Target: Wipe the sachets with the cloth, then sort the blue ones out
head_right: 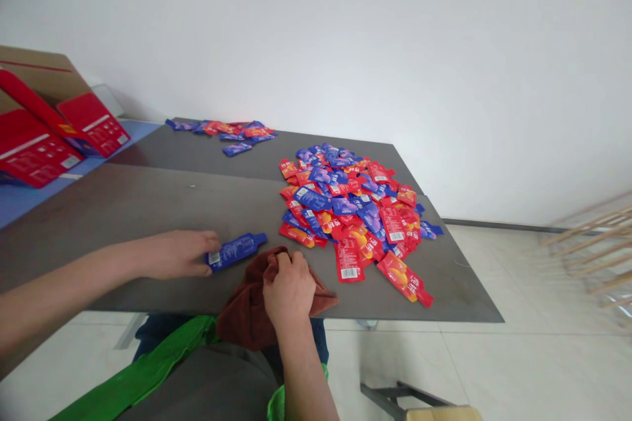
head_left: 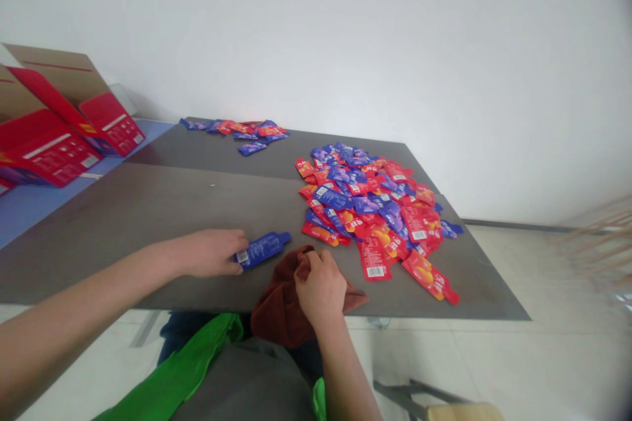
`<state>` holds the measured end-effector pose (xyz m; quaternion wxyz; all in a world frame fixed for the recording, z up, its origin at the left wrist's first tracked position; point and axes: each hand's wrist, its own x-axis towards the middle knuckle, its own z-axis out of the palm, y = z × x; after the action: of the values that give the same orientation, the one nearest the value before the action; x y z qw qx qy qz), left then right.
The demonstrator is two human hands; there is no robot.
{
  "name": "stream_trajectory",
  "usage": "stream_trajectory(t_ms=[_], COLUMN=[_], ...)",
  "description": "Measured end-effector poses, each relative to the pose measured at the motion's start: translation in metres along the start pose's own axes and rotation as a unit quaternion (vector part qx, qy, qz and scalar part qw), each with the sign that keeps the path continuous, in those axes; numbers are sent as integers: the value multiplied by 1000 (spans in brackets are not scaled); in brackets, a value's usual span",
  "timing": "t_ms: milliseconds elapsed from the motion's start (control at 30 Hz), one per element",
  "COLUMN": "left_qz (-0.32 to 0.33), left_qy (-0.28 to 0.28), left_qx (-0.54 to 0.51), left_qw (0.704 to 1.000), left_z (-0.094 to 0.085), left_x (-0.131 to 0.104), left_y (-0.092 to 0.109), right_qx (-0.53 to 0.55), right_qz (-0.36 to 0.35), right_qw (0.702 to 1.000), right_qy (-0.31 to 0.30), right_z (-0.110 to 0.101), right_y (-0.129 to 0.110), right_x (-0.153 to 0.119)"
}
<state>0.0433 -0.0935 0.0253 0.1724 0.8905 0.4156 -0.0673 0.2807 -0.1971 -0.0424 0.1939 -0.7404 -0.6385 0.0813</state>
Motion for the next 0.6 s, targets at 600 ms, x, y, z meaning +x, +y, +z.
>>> stream_trajectory(t_ms=[600], left_qz=[-29], left_qy=[25], left_qx=[-28], left_qw=[999], left_z=[11], left_x=[12], left_y=[-27], right_qx=[5], right_qz=[-1], right_qw=[1000], right_qy=[9], right_z=[0], right_y=[-1], right_x=[-2])
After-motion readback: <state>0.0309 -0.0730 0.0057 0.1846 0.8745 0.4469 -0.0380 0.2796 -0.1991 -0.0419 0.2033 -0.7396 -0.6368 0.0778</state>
